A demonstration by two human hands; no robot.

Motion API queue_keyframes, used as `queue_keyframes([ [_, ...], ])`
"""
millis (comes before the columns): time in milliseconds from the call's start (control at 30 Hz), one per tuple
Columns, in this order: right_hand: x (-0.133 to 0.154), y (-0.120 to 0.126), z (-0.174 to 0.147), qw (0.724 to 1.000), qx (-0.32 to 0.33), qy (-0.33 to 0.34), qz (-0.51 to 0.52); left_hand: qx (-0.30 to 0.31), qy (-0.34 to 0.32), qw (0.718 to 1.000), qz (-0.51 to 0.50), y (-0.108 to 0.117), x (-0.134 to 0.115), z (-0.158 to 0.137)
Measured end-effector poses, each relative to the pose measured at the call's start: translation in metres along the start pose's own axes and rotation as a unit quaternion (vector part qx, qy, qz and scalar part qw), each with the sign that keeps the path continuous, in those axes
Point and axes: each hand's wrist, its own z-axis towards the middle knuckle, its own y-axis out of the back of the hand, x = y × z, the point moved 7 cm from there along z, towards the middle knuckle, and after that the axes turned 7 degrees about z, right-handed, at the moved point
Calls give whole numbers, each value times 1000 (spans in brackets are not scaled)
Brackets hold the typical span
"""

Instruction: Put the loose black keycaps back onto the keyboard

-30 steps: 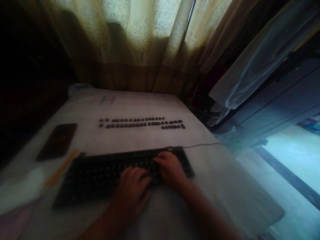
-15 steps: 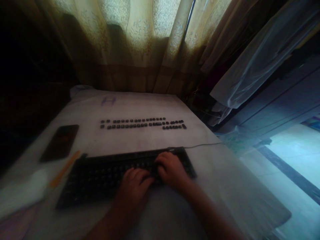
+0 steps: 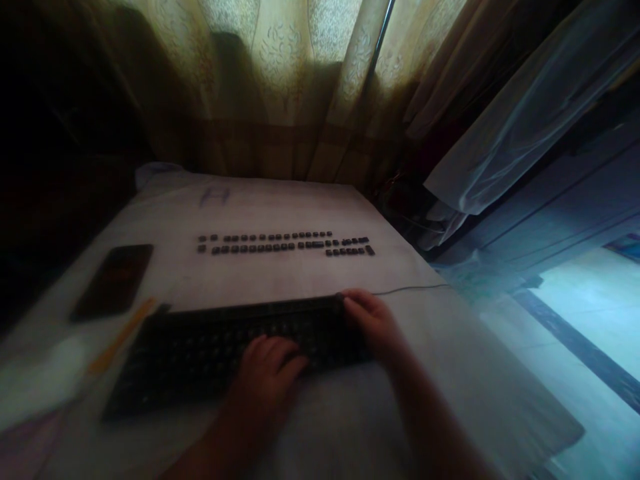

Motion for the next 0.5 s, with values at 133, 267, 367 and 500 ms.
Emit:
queue_keyframes([
  [133, -14, 0, -1, 996, -4, -33, 85, -11, -16, 1000, 14, 2, -1, -2],
  [267, -24, 5, -2, 993, -7, -51, 108, 12, -44, 998, 41, 5, -2, -2],
  [367, -27, 14, -6, 994, -22, -54, 93, 25, -46, 996, 72, 3, 1, 3],
  [500, -25, 20, -11, 995, -38, -44, 79, 101, -76, 988, 86, -5, -2, 20],
])
